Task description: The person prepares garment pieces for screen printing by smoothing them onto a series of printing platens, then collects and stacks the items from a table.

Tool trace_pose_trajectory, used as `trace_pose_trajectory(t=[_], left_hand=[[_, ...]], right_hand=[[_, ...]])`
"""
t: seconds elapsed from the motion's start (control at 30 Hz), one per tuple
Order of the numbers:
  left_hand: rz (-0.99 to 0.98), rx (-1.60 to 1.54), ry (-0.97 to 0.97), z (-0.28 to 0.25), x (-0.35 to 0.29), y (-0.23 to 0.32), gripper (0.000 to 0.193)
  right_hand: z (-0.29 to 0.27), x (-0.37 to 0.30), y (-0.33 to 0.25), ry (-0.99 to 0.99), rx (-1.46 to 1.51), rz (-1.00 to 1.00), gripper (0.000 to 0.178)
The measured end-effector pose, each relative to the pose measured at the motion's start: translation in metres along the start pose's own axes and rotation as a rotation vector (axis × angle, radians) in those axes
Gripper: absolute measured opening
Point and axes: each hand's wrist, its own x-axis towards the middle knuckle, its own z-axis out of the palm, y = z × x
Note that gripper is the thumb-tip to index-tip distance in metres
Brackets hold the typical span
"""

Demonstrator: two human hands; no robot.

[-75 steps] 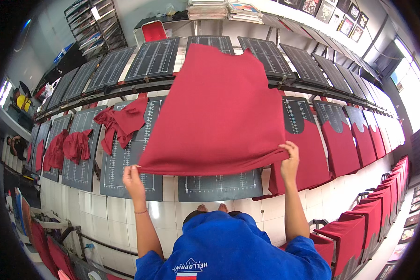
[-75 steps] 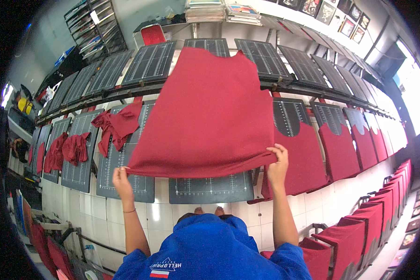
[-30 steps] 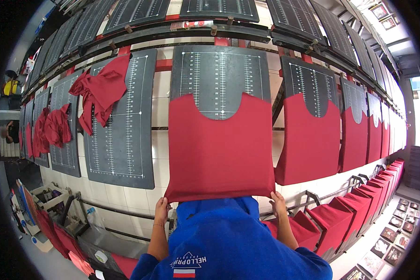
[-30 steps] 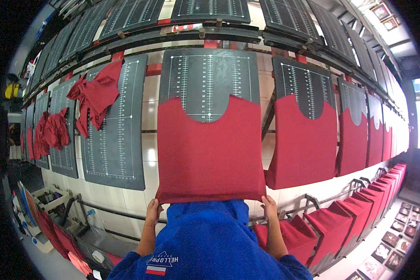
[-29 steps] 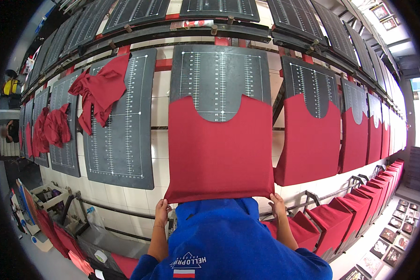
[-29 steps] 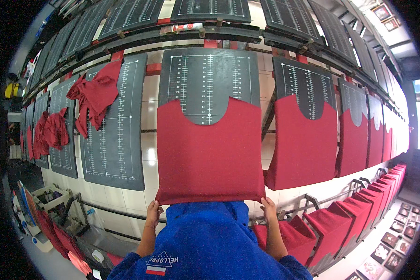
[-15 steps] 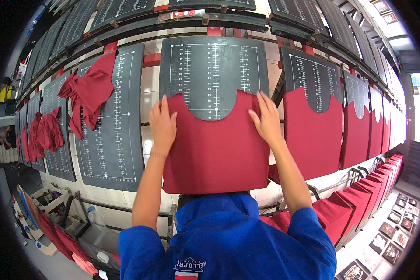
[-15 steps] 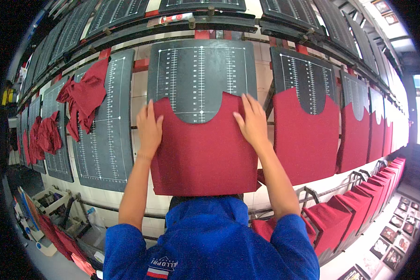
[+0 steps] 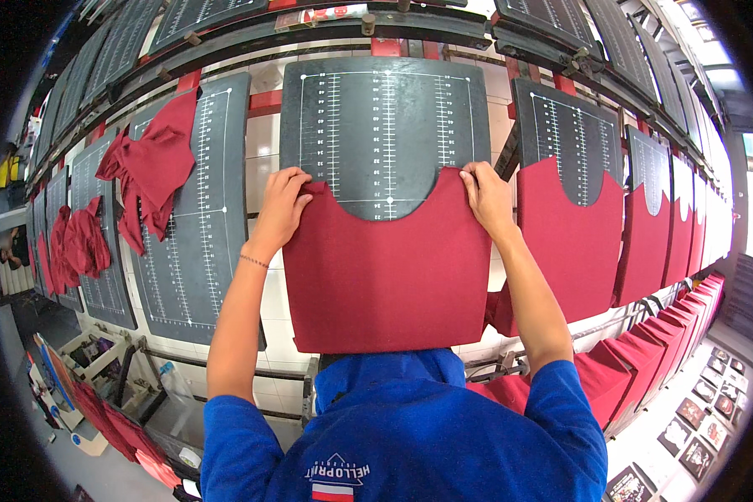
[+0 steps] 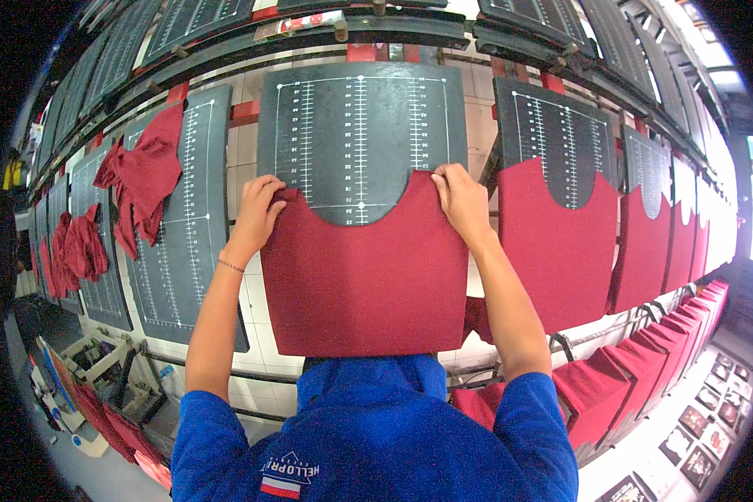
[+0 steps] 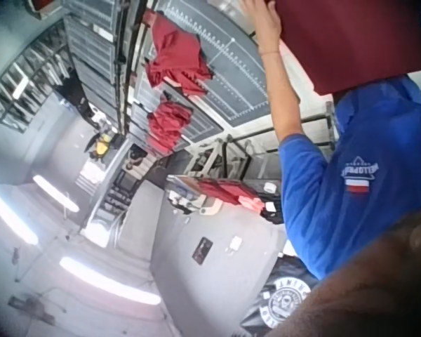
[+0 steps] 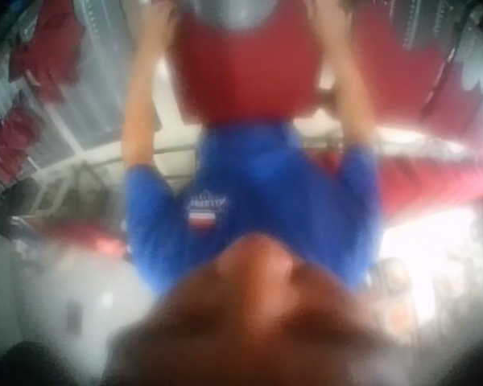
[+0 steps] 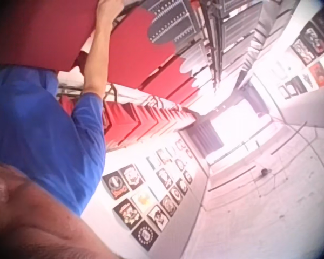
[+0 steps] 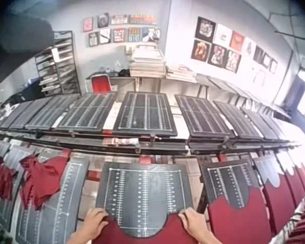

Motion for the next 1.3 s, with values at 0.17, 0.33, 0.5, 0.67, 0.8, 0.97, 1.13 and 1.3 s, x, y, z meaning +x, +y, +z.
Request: trace_pose_trajectory(t=[0.17, 0.33, 0.5, 0.67, 0.8, 0.97, 1.13, 1.3], left_hand=[[-0.015, 0.019, -0.003, 0.001, 0.003, -0.016, 0.017], [-0.164, -0.028, 0.05, 0.008, 0.011, -0.021, 0.009], [-0.114, 0.097, -0.007, -0.002, 0.041, -0.028, 0.017], [-0.103, 0.145, -0.049, 0.0, 0.049, -0.036, 0.02], [-0.129, 0.182, -0.035, 0.007, 0.048, -0.041, 0.023], [-0.157, 0.222, -0.03, 0.009, 0.052, -0.038, 0.027], [-0.163, 0.373, -0.004, 0.01, 0.058, -0.027, 0.035], [-0.332, 0.491, 0.133, 0.009, 0.049, -0.01, 0.04]], right_hand=[[0.001, 0.002, 0.002, 0.006, 0.029, 0.011, 0.013], [0.001, 0.008, 0.0, 0.028, 0.024, -0.001, 0.01], [0.001, 0.022, 0.007, 0.019, -0.074, -0.029, 0.013], [0.004, 0.027, 0.009, 0.015, -0.107, -0.015, 0.013], [0.005, 0.029, 0.007, 0.036, -0.105, -0.022, 0.014], [0.007, 0.032, 0.008, 0.065, -0.142, -0.041, 0.014], [0.008, 0.035, 0.004, -0.003, -0.186, 0.051, 0.021], [-0.002, 0.039, 0.004, -0.011, -0.288, 0.266, 0.04]])
